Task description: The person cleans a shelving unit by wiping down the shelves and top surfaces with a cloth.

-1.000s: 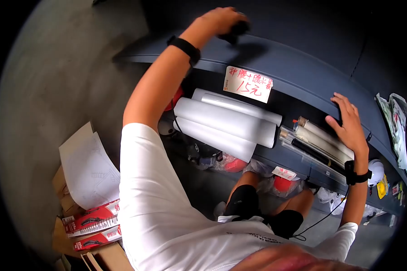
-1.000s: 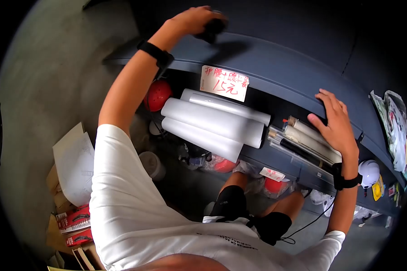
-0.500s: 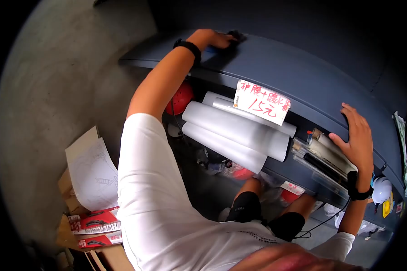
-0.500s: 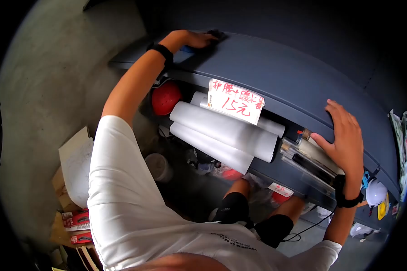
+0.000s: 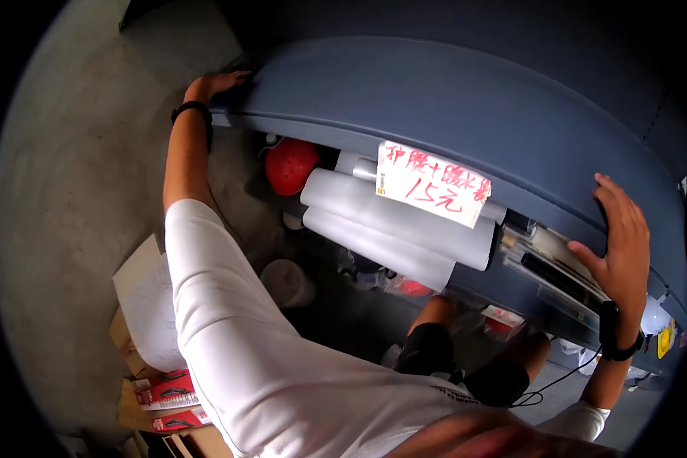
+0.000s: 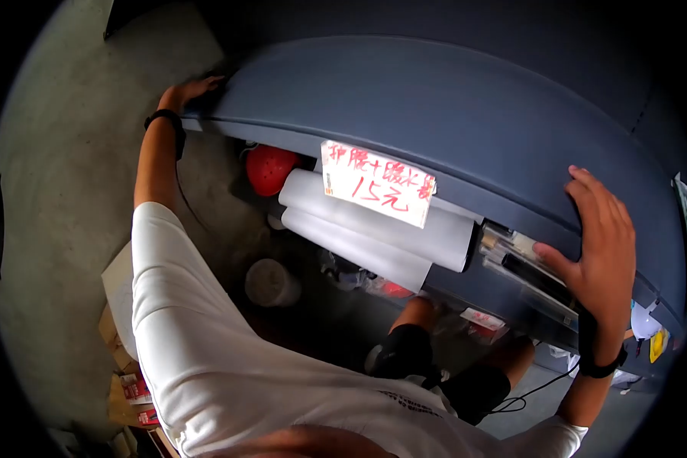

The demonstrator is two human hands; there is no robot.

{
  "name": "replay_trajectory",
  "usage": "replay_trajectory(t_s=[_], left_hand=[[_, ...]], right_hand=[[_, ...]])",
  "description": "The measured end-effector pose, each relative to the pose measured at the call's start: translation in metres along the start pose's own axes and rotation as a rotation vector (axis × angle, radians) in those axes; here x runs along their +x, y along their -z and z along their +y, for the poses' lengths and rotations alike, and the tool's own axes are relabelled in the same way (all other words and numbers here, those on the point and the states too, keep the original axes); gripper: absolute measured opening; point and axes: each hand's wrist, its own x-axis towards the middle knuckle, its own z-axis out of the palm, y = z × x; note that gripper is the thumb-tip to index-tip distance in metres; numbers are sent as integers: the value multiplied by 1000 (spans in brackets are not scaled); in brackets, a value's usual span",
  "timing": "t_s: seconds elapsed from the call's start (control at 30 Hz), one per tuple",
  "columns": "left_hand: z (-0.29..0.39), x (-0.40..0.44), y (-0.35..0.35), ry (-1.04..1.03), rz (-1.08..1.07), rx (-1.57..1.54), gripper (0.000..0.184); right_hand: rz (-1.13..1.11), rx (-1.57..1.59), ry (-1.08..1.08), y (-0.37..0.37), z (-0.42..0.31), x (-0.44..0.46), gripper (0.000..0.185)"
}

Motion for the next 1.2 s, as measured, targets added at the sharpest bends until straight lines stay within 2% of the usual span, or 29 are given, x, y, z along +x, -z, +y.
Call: replay_trajectory(t_s=[0.13,0.2,0.27,0.33,0.4,0.43,0.5,0.6,0.63,0.7,0.73,0.83,0.9,0.93,1.0,1.1,1.13,1.2], left_hand=[[51,10,2,-85,9,-10,51],[93,25,10,-101,-140,-91,55],[158,-5,1,-147,-217,109,59],[201,-29,-19,-614,-217,314,58],[239,-63,-36,-739,-177,427,56],[238,-59,-36,-736,-180,426,56],[247,-44,-40,-708,-45,356,55],[170,86,-14,-315,43,279,54],[146,77,-8,-114,112,163,68],[124,14,7,35,42,345,64],[98,20,11,206,34,340,74],[39,-3,10,346,80,289,74],[11,-11,1,426,256,314,64],[-11,0,-2,419,297,317,62],[-67,55,-2,244,296,261,59],[-159,173,4,-216,289,194,56],[-207,245,-3,-471,373,246,56],[-102,115,-12,-343,171,65,57]], right_hand=[[-10,-12,-24,0,-5,-2,76],[-4,-35,-22,-2,-4,-4,76],[-3,-7,-20,-5,-1,-5,77],[22,11,-11,-6,0,-2,77],[20,-63,-19,-5,-3,-2,79],[17,-60,-17,-6,-5,0,79],[42,-66,7,-3,-2,-1,79],[6,15,-10,-1,-3,2,81],[16,25,-6,-2,-2,2,83],[5,9,-23,0,-2,3,83],[-6,-6,-23,1,-4,4,84],[-18,-23,-17,-4,0,3,84],[-24,-28,-13,-6,0,2,84],[-19,-40,-13,-7,0,2,84],[-15,-37,-4,-8,1,2,83],[10,-51,19,-5,0,2,82],[30,-65,29,-4,-2,2,81],[37,-61,47,-4,0,2,79]])
